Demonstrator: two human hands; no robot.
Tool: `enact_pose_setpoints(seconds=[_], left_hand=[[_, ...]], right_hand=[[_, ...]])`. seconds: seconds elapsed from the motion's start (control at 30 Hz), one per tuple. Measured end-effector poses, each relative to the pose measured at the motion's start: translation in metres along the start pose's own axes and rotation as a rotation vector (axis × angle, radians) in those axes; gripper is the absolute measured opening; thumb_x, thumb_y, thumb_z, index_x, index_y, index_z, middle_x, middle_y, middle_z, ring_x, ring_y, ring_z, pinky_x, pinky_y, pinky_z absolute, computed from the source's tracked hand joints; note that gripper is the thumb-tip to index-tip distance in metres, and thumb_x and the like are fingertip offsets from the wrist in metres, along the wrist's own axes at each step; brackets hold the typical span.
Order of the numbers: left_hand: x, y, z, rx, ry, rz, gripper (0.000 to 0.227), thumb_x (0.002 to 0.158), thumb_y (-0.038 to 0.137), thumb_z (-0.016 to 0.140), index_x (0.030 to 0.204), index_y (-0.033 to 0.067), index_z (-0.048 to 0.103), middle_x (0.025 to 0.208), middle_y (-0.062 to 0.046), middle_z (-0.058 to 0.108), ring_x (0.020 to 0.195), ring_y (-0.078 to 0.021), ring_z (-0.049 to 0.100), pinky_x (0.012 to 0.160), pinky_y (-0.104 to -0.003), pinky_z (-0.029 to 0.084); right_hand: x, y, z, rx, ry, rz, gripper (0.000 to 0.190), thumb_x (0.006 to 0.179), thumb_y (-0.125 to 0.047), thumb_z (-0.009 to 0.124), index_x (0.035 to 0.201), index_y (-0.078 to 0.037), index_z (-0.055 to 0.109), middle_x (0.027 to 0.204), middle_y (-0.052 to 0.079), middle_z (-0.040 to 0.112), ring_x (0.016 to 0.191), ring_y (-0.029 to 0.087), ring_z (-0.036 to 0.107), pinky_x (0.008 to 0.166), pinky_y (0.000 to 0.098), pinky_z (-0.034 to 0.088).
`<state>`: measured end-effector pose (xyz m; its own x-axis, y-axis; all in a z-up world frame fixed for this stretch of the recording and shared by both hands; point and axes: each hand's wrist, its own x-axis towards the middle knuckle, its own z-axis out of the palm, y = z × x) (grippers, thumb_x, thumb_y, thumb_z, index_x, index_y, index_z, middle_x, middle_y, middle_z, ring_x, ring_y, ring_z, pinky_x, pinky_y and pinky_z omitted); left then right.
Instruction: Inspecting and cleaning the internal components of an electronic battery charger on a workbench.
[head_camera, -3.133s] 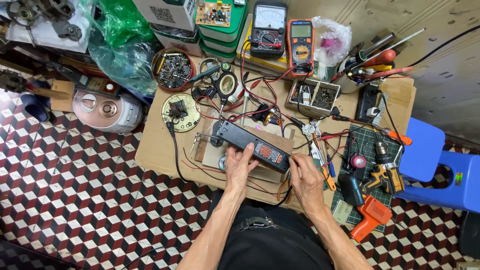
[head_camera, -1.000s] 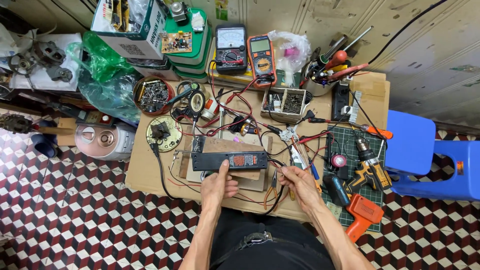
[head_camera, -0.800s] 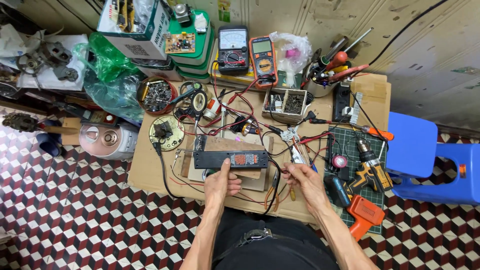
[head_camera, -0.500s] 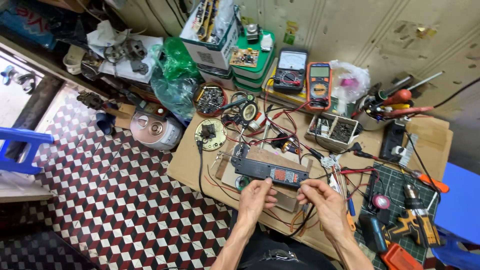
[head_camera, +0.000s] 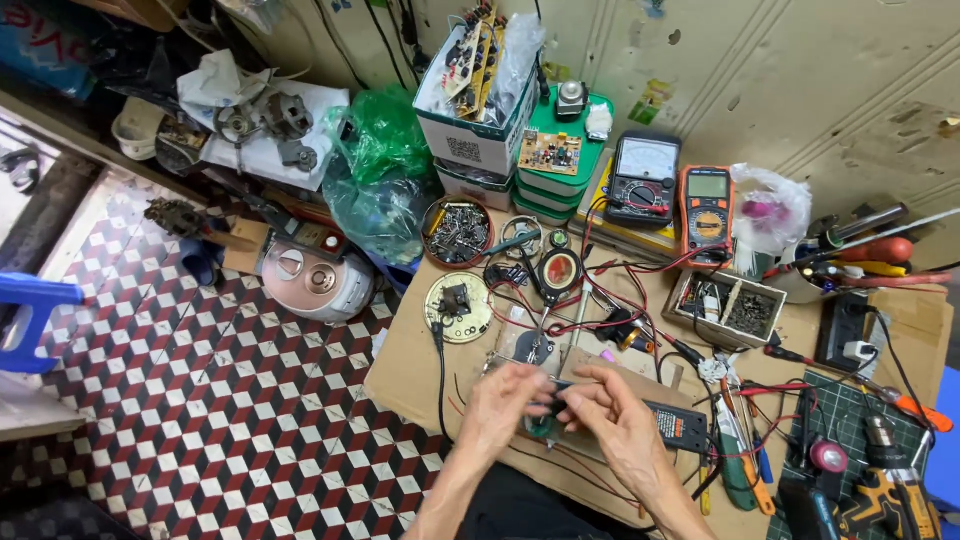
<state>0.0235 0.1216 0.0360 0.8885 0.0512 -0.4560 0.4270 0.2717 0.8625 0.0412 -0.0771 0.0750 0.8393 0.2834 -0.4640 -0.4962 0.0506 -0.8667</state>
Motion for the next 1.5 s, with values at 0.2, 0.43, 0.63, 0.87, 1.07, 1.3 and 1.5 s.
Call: enact_pose_setpoints(seconds=[0.2,0.43,0.63,0.87,1.07,1.3,1.5], left_hand=[[0.171,0.011,-0.117,-0.010,0.339,0.095,0.026,0.097,0.017,0.068,0.111,-0.0048,0.071,0.094,-0.016,0.076,0.078,-0.0199,0.074,0.071,-0.032,0.064],[0.278,-0.014,-0.172,0.328,0.326,0.259,0.036,0.107,0.026,0.059,0.118,-0.0071,0.067,0.108,-0.021,0.073,0.089,-0.0217,0.072,0.077,-0.034,0.059],[0.074,0.090,-0.004,0.588,-0.076,0.275,0.034,0.094,0.031,0.066,0.122,0.0130,0.070,0.107,-0.007,0.078,0.097,-0.0213,0.077,0.088,-0.033,0.058],[0.011,-0.004,0.077,1.021,-0.539,0.795,0.070,0.073,0.020,0.085,0.132,-0.0045,0.056,0.136,-0.026,0.057,0.127,-0.0414,0.051,0.107,-0.050,0.039],[0.021,-0.017,0.085,1.151,-0.519,0.700,0.070,0.071,0.012,0.085,0.134,-0.0009,0.056,0.118,-0.019,0.063,0.112,-0.0381,0.056,0.099,-0.047,0.043],[0.017,0.001,0.087,1.139,-0.496,0.747,0.064,0.075,0.017,0.085,0.132,0.0024,0.058,0.119,-0.017,0.066,0.113,-0.0365,0.060,0.099,-0.046,0.046],[-0.007,0.065,0.072,0.902,-0.292,0.600,0.060,0.085,0.028,0.073,0.138,0.0042,0.057,0.121,-0.015,0.067,0.106,-0.0294,0.065,0.091,-0.040,0.051]], right_hand=[[-0.014,0.024,-0.032,-0.005,0.339,-0.067,0.047,0.094,-0.010,0.060,0.138,0.004,0.053,0.110,0.019,0.074,0.089,0.024,0.073,0.078,0.0345,0.059],[-0.089,0.054,-0.078,-0.054,0.862,0.028,0.040,0.101,-0.013,0.058,0.136,0.008,0.056,0.110,0.020,0.074,0.090,0.025,0.072,0.080,0.0353,0.057],[-0.111,0.055,-0.086,-0.079,1.041,0.082,0.041,0.102,-0.019,0.059,0.134,0.007,0.060,0.119,0.017,0.072,0.104,0.025,0.068,0.091,0.0365,0.054],[-0.085,0.070,-0.099,-0.445,0.744,0.041,0.060,0.090,-0.016,0.066,0.146,-0.005,0.049,0.137,0.014,0.061,0.126,0.024,0.059,0.105,0.0375,0.047],[-0.064,0.080,-0.112,-0.182,0.689,-0.052,0.049,0.095,-0.019,0.062,0.142,-0.005,0.058,0.133,0.014,0.068,0.125,0.022,0.063,0.104,0.0320,0.047],[-0.057,0.087,-0.116,-0.147,0.657,-0.044,0.035,0.099,-0.018,0.059,0.128,-0.004,0.071,0.099,0.008,0.077,0.084,0.012,0.068,0.079,0.0262,0.055],[-0.057,0.090,-0.117,-0.118,0.641,-0.055,0.034,0.099,-0.016,0.059,0.128,-0.003,0.071,0.092,0.005,0.075,0.080,0.011,0.066,0.074,0.0260,0.054]])
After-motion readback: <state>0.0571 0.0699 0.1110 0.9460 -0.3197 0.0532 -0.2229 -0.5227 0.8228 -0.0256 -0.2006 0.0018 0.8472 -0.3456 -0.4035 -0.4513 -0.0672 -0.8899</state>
